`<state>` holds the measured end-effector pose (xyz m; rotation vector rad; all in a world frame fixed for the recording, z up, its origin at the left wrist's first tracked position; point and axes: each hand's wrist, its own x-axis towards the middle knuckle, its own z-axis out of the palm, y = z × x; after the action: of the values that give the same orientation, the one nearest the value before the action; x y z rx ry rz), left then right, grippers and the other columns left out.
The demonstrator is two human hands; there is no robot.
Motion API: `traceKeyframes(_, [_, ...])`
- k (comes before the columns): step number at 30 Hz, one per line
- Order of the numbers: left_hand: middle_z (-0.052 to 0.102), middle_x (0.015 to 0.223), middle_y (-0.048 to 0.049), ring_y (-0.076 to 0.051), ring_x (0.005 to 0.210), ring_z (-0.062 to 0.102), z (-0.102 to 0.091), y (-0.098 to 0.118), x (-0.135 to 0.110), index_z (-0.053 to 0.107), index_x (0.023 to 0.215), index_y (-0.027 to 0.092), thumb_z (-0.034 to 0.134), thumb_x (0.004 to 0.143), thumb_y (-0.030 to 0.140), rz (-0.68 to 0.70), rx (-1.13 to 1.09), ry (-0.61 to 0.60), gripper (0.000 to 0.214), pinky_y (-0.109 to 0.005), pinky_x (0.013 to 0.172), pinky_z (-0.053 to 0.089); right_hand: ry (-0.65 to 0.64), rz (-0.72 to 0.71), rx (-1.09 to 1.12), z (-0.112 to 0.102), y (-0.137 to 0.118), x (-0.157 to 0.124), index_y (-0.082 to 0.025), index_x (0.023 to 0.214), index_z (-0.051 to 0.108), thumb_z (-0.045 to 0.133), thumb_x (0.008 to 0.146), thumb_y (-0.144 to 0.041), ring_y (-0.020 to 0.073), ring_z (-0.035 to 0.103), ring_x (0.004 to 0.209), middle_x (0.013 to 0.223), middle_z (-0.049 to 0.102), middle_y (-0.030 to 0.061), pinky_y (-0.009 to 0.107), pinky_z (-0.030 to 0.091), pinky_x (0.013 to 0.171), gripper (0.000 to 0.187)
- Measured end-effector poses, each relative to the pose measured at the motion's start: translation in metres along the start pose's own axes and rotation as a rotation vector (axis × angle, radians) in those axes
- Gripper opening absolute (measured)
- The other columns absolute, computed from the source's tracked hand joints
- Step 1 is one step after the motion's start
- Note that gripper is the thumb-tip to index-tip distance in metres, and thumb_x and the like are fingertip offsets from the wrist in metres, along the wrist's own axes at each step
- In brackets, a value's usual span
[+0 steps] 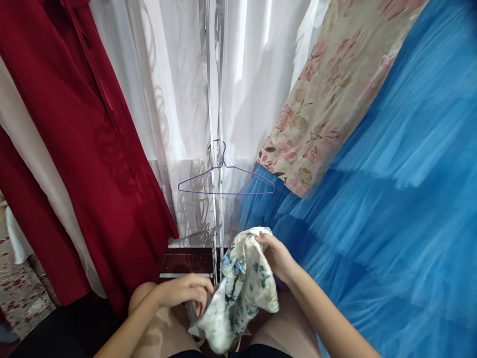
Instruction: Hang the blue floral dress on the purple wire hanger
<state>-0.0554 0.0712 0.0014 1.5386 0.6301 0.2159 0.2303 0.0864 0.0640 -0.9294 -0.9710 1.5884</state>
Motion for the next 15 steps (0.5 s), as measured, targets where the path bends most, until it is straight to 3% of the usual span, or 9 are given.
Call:
traceKeyframes(2, [0.059,0.076,-0.0017,-0.013,0.067,0.054,0.014,-0.011,-0.002,0.067,0.113,0.02,0.061,0.087,0.041,0.01,0.054,-0.049,0.034,-0.025,0.066,0.044,0.039,0.05,0.021,-0.004,-0.003,-0.001,-0.019,0.079,0.063,0.061,0.071,-0.032,0.023,0.065,0.067,0.072,0.069,0.0044,0.035,0.052,0.071,0.016])
traceKeyframes(4, [0.058,0.084,-0.0009,-0.011,0.067,0.05,0.027,-0.024,0.003,0.062,0.126,0.026,0.072,0.079,0.046,0.002,0.147,-0.045,0.051,-0.022,0.064,0.041,0.045,0.051,0.016,-0.002,-0.003,-0.003,-0.019,0.082,0.063,0.065,0.072,-0.033,0.0228,0.066,0.068,0.072,0.069,0.0039,0.035,0.052,0.07,0.016])
traceKeyframes(6, [0.057,0.1,-0.0033,-0.012,0.076,0.053,0.036,-0.033,0.011,0.052,0.136,0.03,0.08,0.071,0.045,0.035,0.176,0.067,0.072,-0.023,0.068,0.044,0.03,0.019,0.004,0.003,-0.003,-0.005,-0.019,0.084,0.063,0.069,0.072,-0.031,0.0216,0.065,0.069,0.074,0.07,0.0033,0.033,0.052,0.069,0.019])
traceKeyframes(8, [0.053,0.122,-0.0091,-0.018,0.097,0.056,0.041,-0.034,0.021,0.041,0.142,0.03,0.081,0.072,0.043,0.14,0.143,0.252,0.081,-0.029,0.081,0.047,0.016,0.002,-0.014,0.009,-0.004,-0.007,-0.018,0.086,0.062,0.073,0.07,-0.03,0.02,0.064,0.068,0.074,0.069,0.0023,0.03,0.051,0.067,0.023])
traceKeyframes(11, [0.048,0.138,-0.0124,-0.024,0.121,0.05,0.045,-0.024,0.033,0.038,0.144,0.027,0.076,0.078,0.038,0.269,0.041,0.373,0.077,-0.037,0.101,0.042,-0.041,-0.005,-0.042,0.017,-0.006,-0.009,-0.018,0.085,0.062,0.075,0.068,-0.03,0.0176,0.061,0.064,0.072,0.068,0.001,0.028,0.048,0.062,0.024])
traceKeyframes(15, [0.064,0.117,-0.0081,-0.025,0.109,0.057,0.046,-0.018,0.043,0.061,0.127,0.02,0.065,0.084,0.027,0.15,0.044,0.242,0.044,-0.037,0.099,0.044,-0.057,-0.008,-0.057,0.02,-0.006,-0.013,-0.018,0.081,0.061,0.076,0.068,-0.031,0.0169,0.059,0.06,0.069,0.066,0.0005,0.028,0.047,0.06,0.024])
